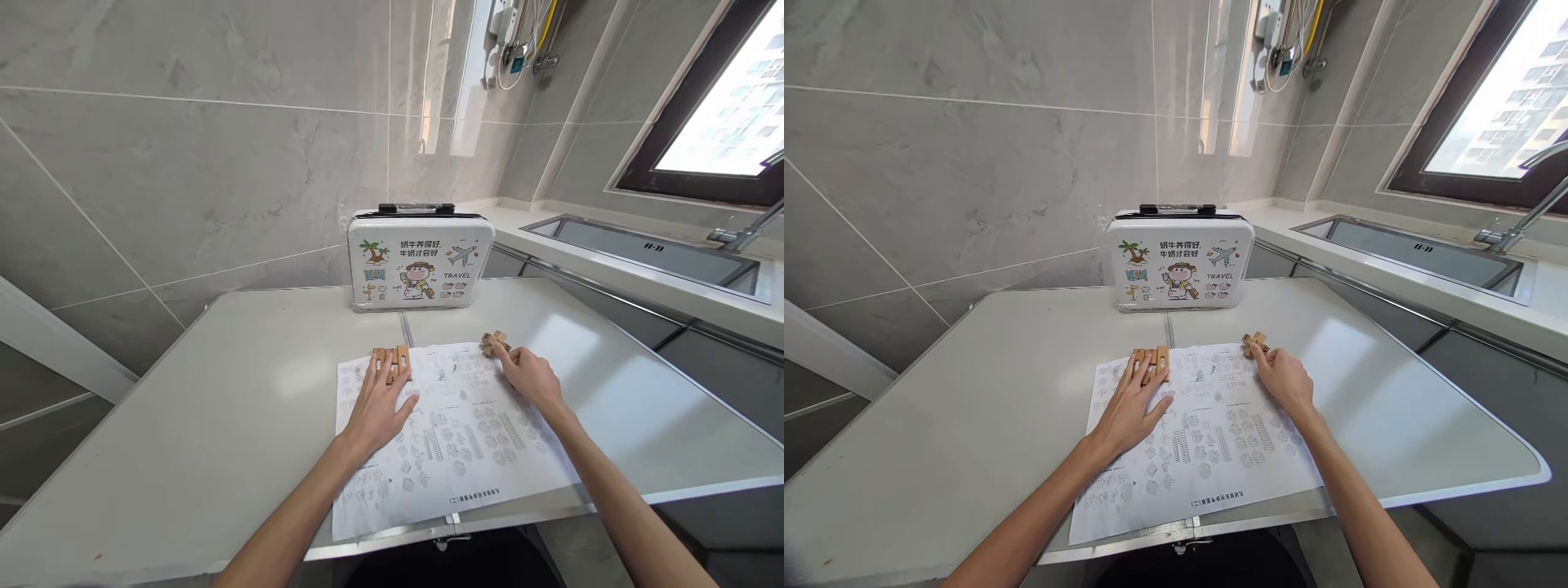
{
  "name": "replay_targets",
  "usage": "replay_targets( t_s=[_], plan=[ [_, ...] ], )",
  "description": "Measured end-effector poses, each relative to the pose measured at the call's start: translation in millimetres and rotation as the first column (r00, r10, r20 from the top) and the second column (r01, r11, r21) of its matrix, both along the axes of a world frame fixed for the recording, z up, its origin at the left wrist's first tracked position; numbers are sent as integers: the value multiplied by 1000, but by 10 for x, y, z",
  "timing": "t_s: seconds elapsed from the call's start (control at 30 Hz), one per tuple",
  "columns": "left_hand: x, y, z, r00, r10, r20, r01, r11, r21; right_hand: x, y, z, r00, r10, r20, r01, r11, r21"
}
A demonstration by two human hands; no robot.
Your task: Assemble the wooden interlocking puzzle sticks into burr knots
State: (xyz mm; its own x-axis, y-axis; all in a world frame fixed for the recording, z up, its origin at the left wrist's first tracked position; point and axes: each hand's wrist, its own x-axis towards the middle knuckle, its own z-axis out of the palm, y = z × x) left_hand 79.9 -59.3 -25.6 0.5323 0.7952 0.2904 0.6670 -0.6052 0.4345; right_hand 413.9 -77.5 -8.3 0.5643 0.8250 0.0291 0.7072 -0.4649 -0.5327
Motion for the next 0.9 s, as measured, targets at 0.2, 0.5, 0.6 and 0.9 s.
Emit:
replay_targets(
  t_s=[0.2,0.5,0.6,0.9],
  plan=[
    [20,-67,166,989,-146,-18,146,989,-8,-540,-297,5,943,331,2,-326,927,185],
    [46,-48,242,981,-121,151,111,991,75,-991,-117,-104,687,726,32,-688,635,351],
    [45,4,201,985,-12,172,-2,997,83,-986,-50,-110,662,749,-17,-696,624,355],
    [16,31,191,989,29,145,-42,995,90,-925,126,-72,690,695,-202,-567,692,447]
  ],
)
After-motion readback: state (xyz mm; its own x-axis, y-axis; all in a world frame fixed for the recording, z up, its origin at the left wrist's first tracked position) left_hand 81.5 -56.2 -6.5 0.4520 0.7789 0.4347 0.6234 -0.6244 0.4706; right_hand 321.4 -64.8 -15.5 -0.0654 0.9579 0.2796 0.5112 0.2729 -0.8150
